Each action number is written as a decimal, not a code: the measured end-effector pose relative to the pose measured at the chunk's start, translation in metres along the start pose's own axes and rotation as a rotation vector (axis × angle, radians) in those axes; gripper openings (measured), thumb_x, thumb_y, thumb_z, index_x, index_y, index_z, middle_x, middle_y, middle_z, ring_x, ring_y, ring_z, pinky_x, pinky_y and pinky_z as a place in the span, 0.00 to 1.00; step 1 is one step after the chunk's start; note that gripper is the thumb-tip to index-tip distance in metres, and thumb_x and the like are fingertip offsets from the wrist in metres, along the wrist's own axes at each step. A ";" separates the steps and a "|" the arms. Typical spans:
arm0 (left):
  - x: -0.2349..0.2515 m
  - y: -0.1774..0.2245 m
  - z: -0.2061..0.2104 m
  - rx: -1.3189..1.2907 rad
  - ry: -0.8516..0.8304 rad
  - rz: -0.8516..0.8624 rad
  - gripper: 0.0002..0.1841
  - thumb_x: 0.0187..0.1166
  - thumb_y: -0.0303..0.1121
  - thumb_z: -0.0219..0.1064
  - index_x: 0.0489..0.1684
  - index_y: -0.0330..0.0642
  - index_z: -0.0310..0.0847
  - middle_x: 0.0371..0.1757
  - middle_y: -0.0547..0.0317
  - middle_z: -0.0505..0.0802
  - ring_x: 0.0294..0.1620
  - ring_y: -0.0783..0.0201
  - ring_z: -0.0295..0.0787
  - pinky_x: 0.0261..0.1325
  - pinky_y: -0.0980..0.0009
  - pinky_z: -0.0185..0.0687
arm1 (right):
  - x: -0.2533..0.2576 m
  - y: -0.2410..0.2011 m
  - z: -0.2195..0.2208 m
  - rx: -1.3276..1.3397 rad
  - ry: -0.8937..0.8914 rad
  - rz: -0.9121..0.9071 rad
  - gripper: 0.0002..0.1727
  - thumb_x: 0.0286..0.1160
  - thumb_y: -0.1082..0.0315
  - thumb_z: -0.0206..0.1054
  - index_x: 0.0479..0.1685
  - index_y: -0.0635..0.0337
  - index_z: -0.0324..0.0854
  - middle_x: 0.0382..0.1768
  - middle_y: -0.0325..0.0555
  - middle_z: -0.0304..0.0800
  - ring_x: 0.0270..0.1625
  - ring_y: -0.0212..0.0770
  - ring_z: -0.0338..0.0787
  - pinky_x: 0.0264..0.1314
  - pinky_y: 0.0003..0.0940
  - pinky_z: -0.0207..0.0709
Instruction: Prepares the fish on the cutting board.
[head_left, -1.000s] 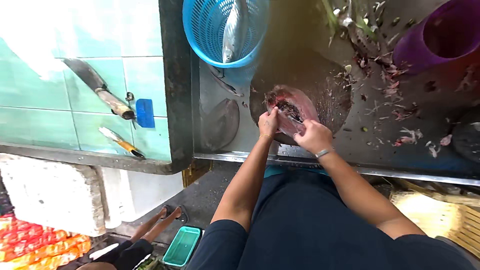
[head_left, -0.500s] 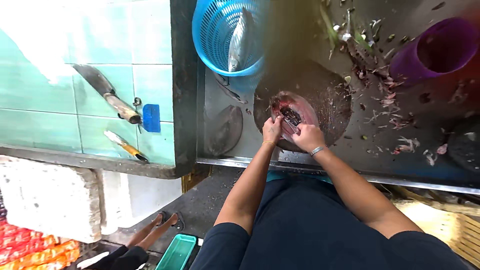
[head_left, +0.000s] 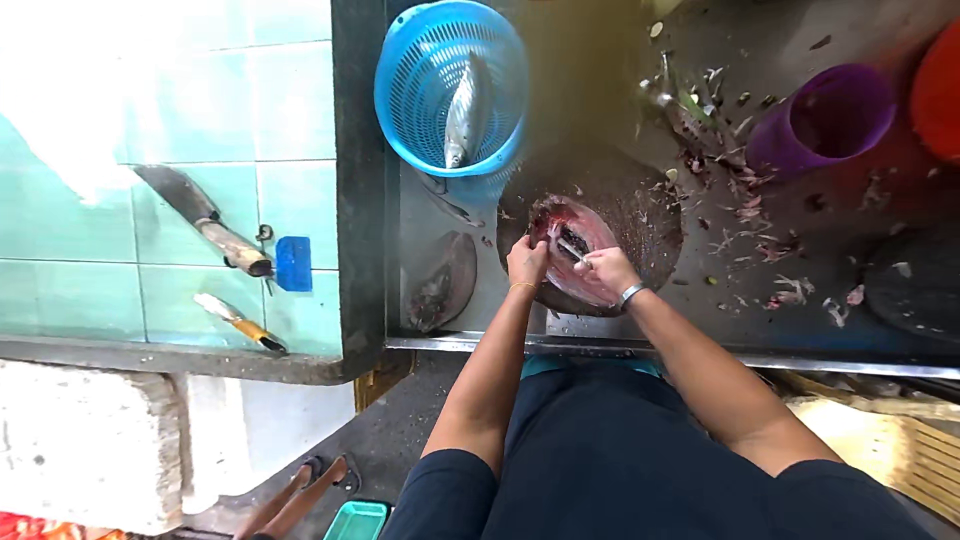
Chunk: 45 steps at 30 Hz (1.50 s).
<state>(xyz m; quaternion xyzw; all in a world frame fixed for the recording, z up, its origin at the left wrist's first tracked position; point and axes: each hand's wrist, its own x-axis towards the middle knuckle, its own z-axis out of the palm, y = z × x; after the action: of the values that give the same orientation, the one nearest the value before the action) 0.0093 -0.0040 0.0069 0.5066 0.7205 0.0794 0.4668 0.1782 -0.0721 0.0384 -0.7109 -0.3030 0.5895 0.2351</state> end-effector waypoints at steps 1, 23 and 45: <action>0.001 0.000 0.001 -0.004 0.011 0.001 0.16 0.82 0.44 0.63 0.52 0.44 0.90 0.45 0.47 0.95 0.50 0.49 0.94 0.55 0.40 0.85 | -0.002 0.001 -0.006 0.214 0.008 0.016 0.12 0.85 0.64 0.63 0.44 0.62 0.89 0.19 0.37 0.79 0.18 0.30 0.70 0.21 0.29 0.69; 0.014 -0.011 -0.005 0.011 -0.095 0.000 0.21 0.88 0.47 0.55 0.61 0.44 0.86 0.52 0.43 0.94 0.54 0.47 0.94 0.57 0.38 0.87 | -0.050 0.043 -0.019 -0.820 0.306 -0.264 0.28 0.70 0.46 0.68 0.63 0.54 0.87 0.55 0.57 0.93 0.54 0.63 0.93 0.51 0.69 0.83; -0.015 -0.023 0.008 -0.443 -0.182 -0.118 0.21 0.77 0.38 0.74 0.62 0.33 0.84 0.50 0.42 0.95 0.47 0.51 0.96 0.52 0.50 0.94 | -0.073 0.066 -0.077 -0.836 0.378 -0.233 0.27 0.70 0.49 0.73 0.62 0.60 0.87 0.58 0.62 0.92 0.56 0.67 0.92 0.53 0.74 0.81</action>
<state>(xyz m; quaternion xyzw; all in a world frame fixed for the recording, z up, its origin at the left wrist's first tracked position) 0.0010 -0.0301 -0.0027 0.3540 0.6689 0.1618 0.6333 0.2549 -0.1690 0.0587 -0.8008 -0.5438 0.2471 0.0444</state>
